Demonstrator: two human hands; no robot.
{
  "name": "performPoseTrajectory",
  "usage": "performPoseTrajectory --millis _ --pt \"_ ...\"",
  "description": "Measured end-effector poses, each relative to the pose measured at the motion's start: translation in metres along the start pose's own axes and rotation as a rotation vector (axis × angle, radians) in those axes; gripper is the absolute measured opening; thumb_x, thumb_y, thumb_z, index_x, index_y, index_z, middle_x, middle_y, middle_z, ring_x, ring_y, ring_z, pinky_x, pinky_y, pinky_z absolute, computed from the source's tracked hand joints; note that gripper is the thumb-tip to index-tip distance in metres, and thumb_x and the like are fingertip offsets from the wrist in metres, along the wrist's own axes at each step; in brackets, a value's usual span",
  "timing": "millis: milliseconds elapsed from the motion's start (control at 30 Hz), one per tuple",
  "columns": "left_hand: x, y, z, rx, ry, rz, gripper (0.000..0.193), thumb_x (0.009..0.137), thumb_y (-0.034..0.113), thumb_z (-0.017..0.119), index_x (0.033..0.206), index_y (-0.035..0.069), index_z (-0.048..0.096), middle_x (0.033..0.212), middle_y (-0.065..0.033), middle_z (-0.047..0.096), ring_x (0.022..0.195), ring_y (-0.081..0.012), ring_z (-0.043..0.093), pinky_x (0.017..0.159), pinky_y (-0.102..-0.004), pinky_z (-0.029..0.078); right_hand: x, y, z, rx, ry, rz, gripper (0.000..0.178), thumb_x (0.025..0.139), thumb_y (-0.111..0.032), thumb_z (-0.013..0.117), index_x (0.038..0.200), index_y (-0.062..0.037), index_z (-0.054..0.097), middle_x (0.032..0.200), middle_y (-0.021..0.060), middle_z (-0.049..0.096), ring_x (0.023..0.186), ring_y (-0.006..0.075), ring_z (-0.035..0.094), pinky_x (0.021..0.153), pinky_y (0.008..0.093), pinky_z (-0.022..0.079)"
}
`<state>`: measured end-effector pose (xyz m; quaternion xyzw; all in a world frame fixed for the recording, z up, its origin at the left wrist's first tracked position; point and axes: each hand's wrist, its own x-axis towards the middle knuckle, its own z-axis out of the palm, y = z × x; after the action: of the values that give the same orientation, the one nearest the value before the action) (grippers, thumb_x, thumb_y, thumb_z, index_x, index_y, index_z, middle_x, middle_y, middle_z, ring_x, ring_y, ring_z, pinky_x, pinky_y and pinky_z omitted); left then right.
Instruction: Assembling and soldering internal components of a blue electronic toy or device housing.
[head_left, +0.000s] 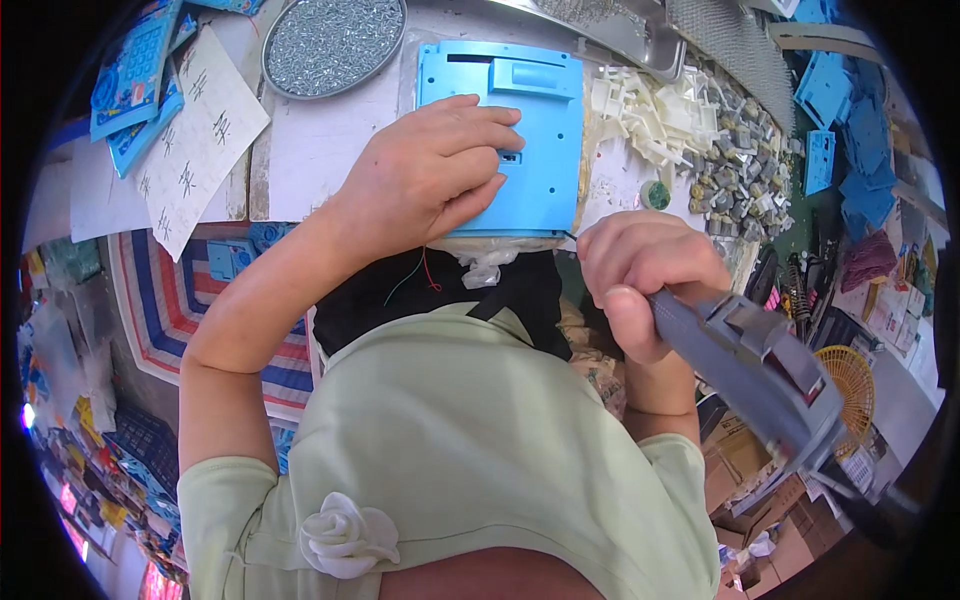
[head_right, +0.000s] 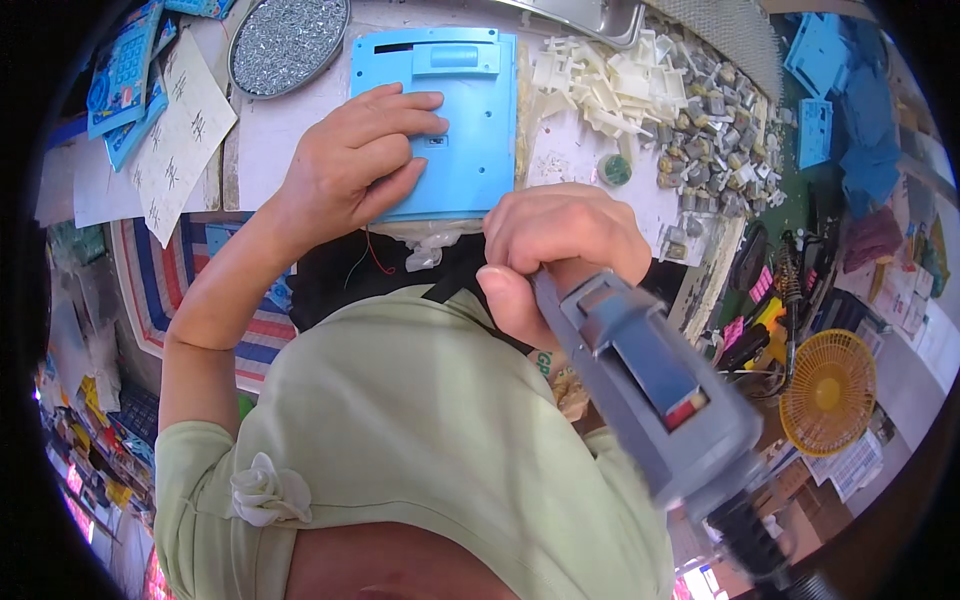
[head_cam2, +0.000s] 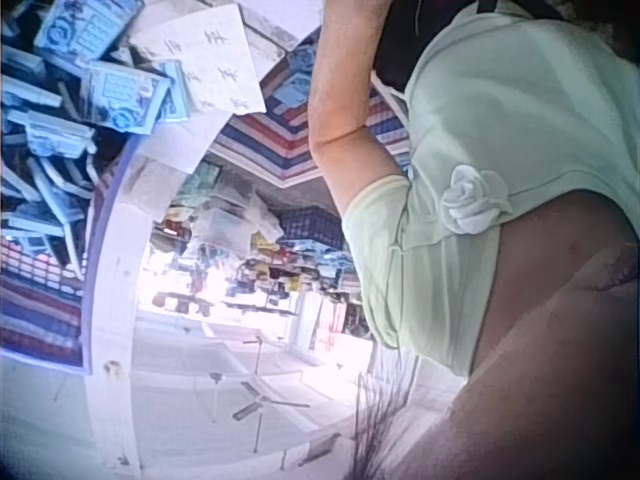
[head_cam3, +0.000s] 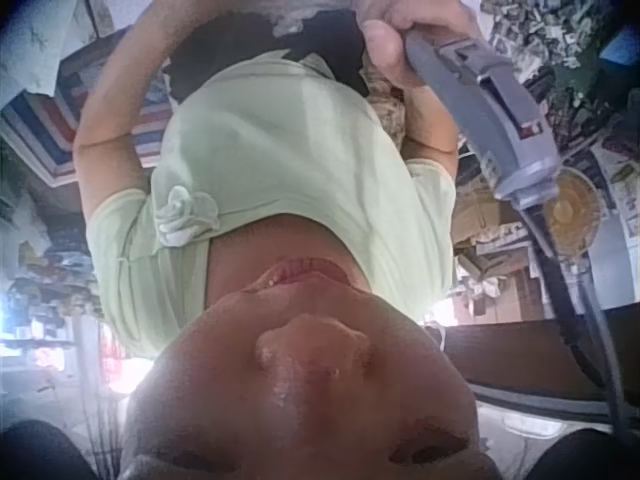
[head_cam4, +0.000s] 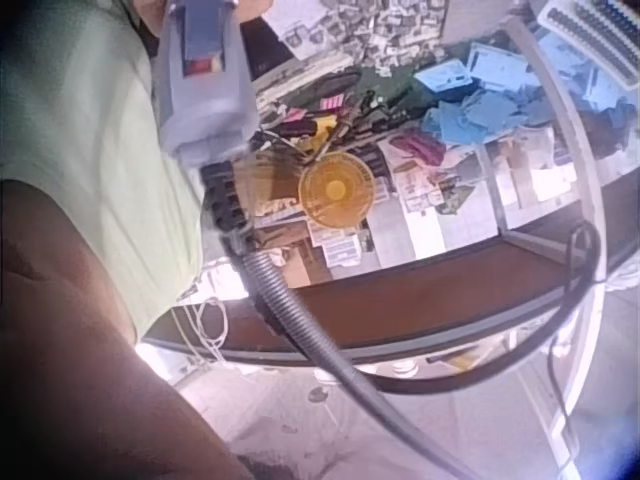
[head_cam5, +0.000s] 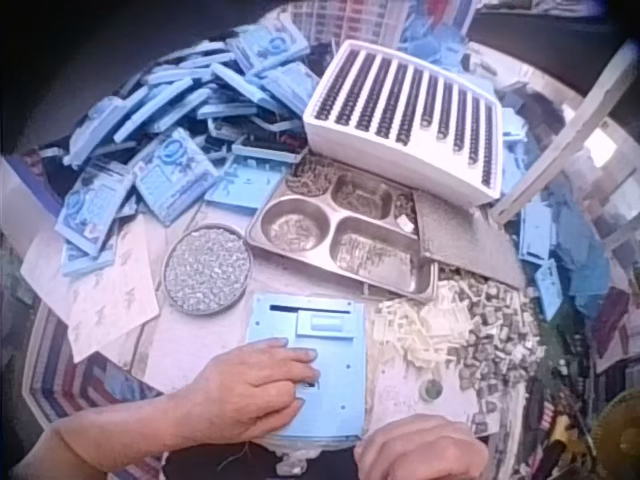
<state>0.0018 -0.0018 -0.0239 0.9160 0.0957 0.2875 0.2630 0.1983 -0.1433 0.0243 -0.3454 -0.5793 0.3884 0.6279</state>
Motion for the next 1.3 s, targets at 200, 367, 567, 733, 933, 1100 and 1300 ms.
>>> performPoseTrajectory --millis 200,367,567,733,933,1100,1300 --pt "0.0 0.002 0.001 -0.071 0.009 -0.042 0.016 0.084 0.004 0.072 0.076 0.002 0.058 0.114 -0.01 0.072 0.118 -0.0303 0.066 0.104 -0.0517 0.051 0.031 0.002 0.001 0.074 0.044 -0.006 0.019 0.084 0.005 0.069 0.086 -0.0024 0.051 0.063 0.0067 0.056 0.054 0.022 0.057 0.054 0.0351 0.051" --pt "-0.002 0.0 0.004 -0.096 0.035 -0.058 0.015 0.084 0.004 0.072 0.076 0.002 0.059 0.114 -0.0099 0.072 0.118 -0.0301 0.066 0.104 -0.0518 0.051 0.033 0.022 0.01 -0.06 0.049 -0.041 0.02 0.082 0.004 0.07 0.085 -0.0038 0.052 0.061 0.0063 0.057 0.052 0.0206 0.056 0.055 0.0327 0.053" --pt "-0.002 -0.001 0.001 -0.121 0.026 -0.061 0.015 0.083 0.005 0.073 0.077 0.003 0.059 0.114 -0.0091 0.072 0.118 -0.0295 0.066 0.103 -0.0517 0.051 0.062 0.012 -0.011 0.04 0.024 -0.076 0.02 0.085 0.002 0.069 0.088 -0.0041 0.051 0.064 0.0054 0.056 0.055 0.0192 0.055 0.059 0.0338 0.051" --pt "-0.003 -0.001 0.003 -0.158 0.032 -0.073 0.017 0.082 0.004 0.074 0.076 0.003 0.058 0.114 -0.0089 0.071 0.119 -0.0296 0.066 0.102 -0.0511 0.052 0.064 0.039 -0.012 -0.014 -0.014 -0.022 0.019 0.087 0.006 0.066 0.092 -0.0023 0.05 0.066 0.0061 0.054 0.058 0.0189 0.056 0.06 0.0348 0.051" --pt "-0.004 -0.006 0.003 -0.148 0.047 -0.066 0.017 0.082 0.004 0.074 0.076 0.004 0.058 0.116 -0.0085 0.07 0.118 -0.0295 0.066 0.101 -0.0501 0.052 0.092 0.031 -0.027 0.115 -0.031 -0.119 0.019 0.092 -0.001 0.065 0.09 -0.0045 0.046 0.064 0.0052 0.052 0.055 0.0174 0.052 0.055 0.0341 0.048" --pt "-0.006 -0.002 0.004 -0.157 0.011 -0.071 0.011 0.082 0.005 0.074 0.083 0.004 0.062 0.117 -0.0078 0.069 0.12 -0.0278 0.065 0.103 -0.0486 0.051 0.125 0.064 -0.034 0.09 0.054 -0.088 0.023 0.094 -0.006 0.066 0.09 -0.0066 0.043 0.063 0.0047 0.051 0.054 0.0139 0.05 0.052 0.0311 0.046" --pt "-0.003 -0.005 0.003 -0.156 0.007 -0.095 0.01 0.082 0.005 0.073 0.088 0.004 0.065 0.118 -0.0068 0.069 0.119 -0.0249 0.065 0.104 -0.0471 0.051 0.122 0.082 -0.039 0.024 0.061 -0.072 0.02 0.091 -0.001 0.066 0.092 -0.004 0.047 0.068 0.0066 0.057 0.054 0.0104 0.052 0.052 0.0266 0.048"
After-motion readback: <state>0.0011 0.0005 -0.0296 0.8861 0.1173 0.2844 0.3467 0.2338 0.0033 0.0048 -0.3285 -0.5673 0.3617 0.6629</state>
